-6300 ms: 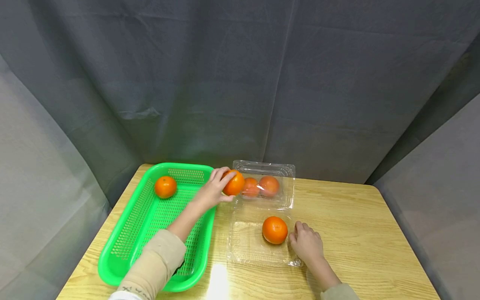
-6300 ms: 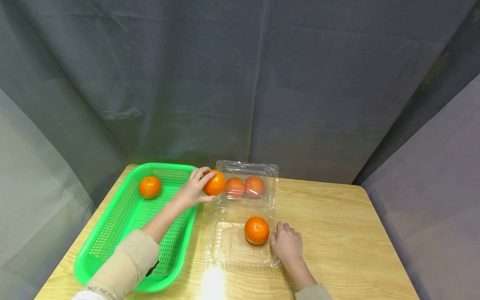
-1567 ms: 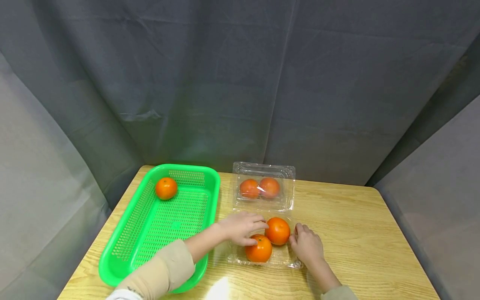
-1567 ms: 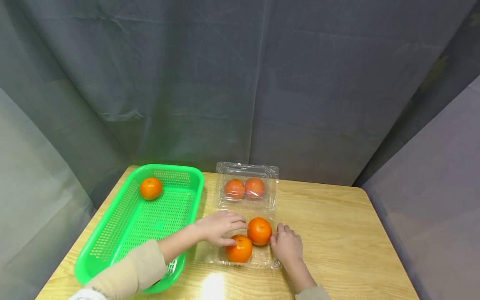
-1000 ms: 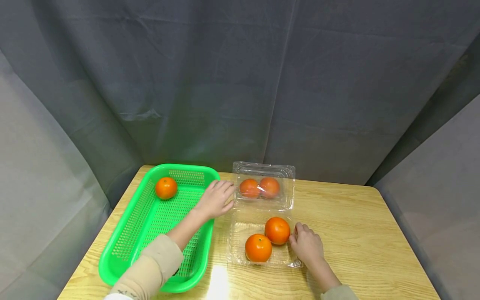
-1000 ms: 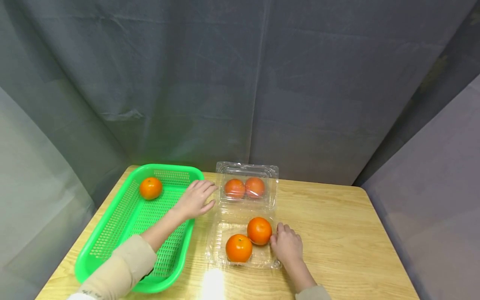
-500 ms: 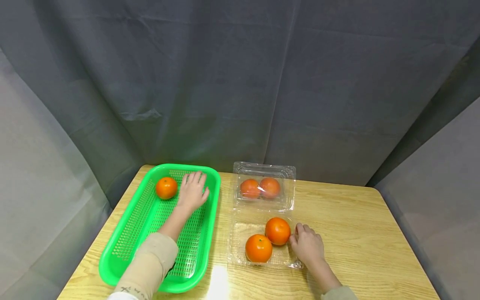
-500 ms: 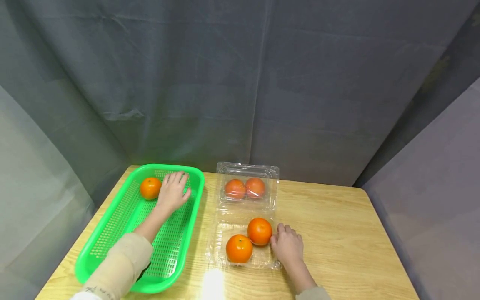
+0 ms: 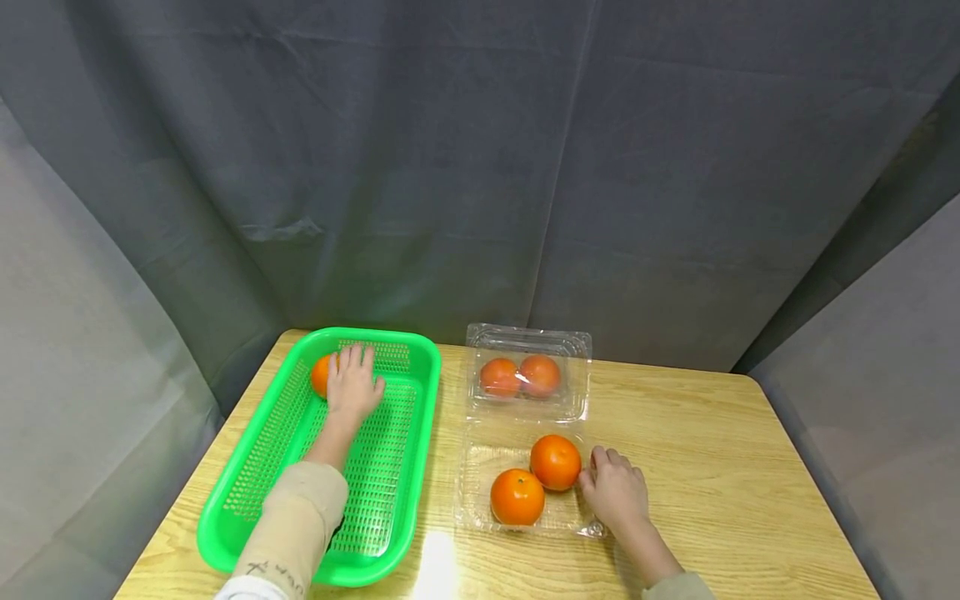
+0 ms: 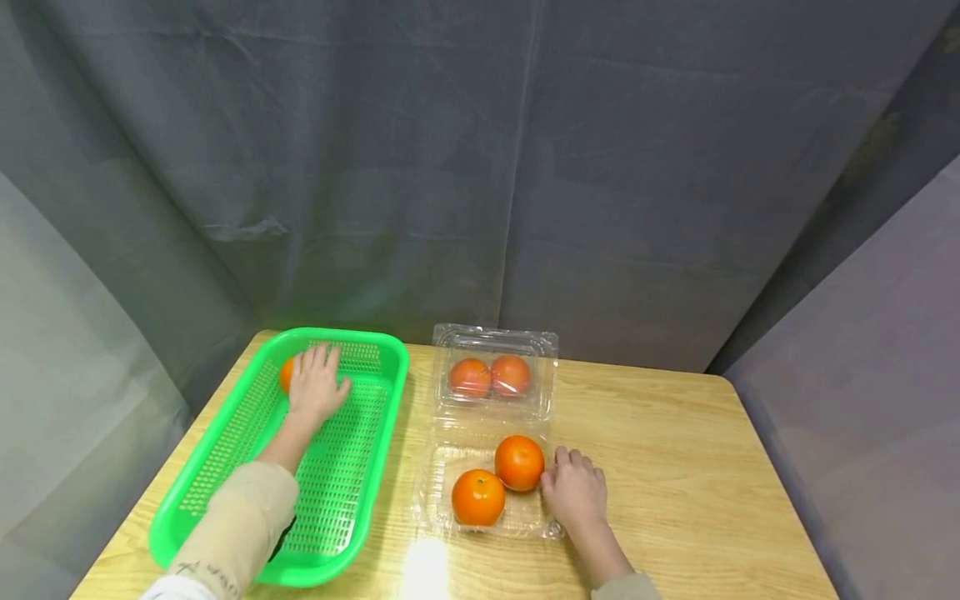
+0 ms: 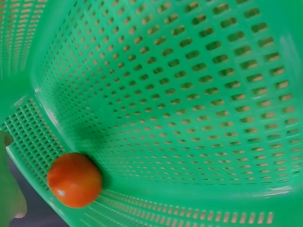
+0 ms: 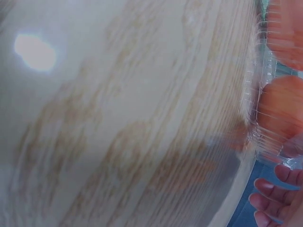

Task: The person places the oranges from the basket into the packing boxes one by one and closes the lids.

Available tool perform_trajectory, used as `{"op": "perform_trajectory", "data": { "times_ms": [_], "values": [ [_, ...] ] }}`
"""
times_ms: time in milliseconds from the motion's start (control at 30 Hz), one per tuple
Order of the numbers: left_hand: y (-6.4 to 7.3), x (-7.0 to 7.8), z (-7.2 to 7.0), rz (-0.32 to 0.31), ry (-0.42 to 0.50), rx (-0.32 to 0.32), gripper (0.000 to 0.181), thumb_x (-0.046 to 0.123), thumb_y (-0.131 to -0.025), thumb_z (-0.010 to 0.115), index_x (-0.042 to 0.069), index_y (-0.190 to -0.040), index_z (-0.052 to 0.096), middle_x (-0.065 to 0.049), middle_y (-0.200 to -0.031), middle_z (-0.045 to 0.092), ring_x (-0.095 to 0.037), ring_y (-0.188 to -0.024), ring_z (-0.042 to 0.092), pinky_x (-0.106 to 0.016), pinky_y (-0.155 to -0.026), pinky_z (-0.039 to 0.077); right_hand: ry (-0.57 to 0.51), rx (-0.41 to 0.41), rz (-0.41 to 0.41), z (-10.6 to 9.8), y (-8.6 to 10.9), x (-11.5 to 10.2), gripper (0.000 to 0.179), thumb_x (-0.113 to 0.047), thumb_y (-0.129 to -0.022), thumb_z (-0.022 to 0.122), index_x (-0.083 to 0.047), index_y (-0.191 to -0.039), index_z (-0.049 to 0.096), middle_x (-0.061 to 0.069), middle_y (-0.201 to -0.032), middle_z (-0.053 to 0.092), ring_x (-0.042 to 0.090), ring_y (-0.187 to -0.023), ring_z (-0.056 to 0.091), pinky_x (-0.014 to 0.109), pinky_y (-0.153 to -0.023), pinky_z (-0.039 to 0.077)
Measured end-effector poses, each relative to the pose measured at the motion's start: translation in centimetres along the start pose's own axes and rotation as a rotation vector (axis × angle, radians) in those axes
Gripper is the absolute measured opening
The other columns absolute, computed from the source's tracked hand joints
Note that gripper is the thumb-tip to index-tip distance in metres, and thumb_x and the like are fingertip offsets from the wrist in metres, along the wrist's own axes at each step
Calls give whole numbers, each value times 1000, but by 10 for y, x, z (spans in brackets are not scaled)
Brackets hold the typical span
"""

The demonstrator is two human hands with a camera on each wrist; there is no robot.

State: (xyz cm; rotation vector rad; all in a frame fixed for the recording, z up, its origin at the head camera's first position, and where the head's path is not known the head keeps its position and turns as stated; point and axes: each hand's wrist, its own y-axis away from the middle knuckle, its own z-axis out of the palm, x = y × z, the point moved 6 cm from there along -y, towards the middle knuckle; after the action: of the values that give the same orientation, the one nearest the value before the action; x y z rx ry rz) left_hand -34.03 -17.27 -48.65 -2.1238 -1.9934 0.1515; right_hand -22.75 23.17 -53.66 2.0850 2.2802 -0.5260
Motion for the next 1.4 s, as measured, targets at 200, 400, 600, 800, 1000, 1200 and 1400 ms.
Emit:
{"op": "perform_trajectory", "data": {
  "times_ms": [200,400,600,800,1000,1200,1400],
  "values": [
    [1,-16,10,-68,28,-63,67,32,-85,56,4,-139,29,-21,-142,27,-37,-132,20,-53,-107,13,3,-5,10,0,0,1,16,-22,-78,59,-10,-77,49,4,-71,48,27,-71,52,38,-56,37],
    [4,-27,13,-118,80,-100,71,31,-85,57,5,-142,24,-23,-144,21,-41,-133,15,-56,-106,12,-2,-9,12,0,0,0,16,-22,-78,60,-10,-76,48,3,-70,47,26,-69,51,37,-56,36],
    [5,-35,16,-158,127,-155,74,32,-86,56,4,-144,20,-24,-146,15,-43,-133,10,-59,-105,11,-6,3,9,0,1,0,16,-21,-78,60,-10,-75,48,4,-70,47,26,-68,50,38,-55,36],
    [6,-41,17,-186,173,-194,75,31,-85,57,4,-144,19,-26,-146,11,-44,-133,9,-60,-104,10,-11,-4,10,1,0,0,16,-21,-78,59,-10,-75,48,4,-70,47,26,-68,51,39,-55,37],
    [6,-48,23,-221,191,-235,77,32,-86,56,5,-145,15,-25,-147,9,-44,-134,6,-62,-104,10,-13,-13,9,2,0,1,15,-21,-79,58,-10,-76,48,4,-71,47,26,-68,51,39,-56,37],
    [5,-52,26,-232,205,-248,78,32,-85,57,4,-145,16,-26,-147,8,-46,-133,4,-63,-103,9,-13,-22,16,2,0,1,15,-21,-79,58,-10,-76,48,4,-71,47,25,-68,50,39,-56,38],
    [6,-52,23,-242,205,-232,78,29,-83,59,3,-143,19,-26,-146,10,-48,-131,9,-64,-102,12,-11,-22,16,2,0,2,15,-22,-79,57,-10,-77,48,4,-70,47,25,-67,51,40,-57,38]
  ]
}}
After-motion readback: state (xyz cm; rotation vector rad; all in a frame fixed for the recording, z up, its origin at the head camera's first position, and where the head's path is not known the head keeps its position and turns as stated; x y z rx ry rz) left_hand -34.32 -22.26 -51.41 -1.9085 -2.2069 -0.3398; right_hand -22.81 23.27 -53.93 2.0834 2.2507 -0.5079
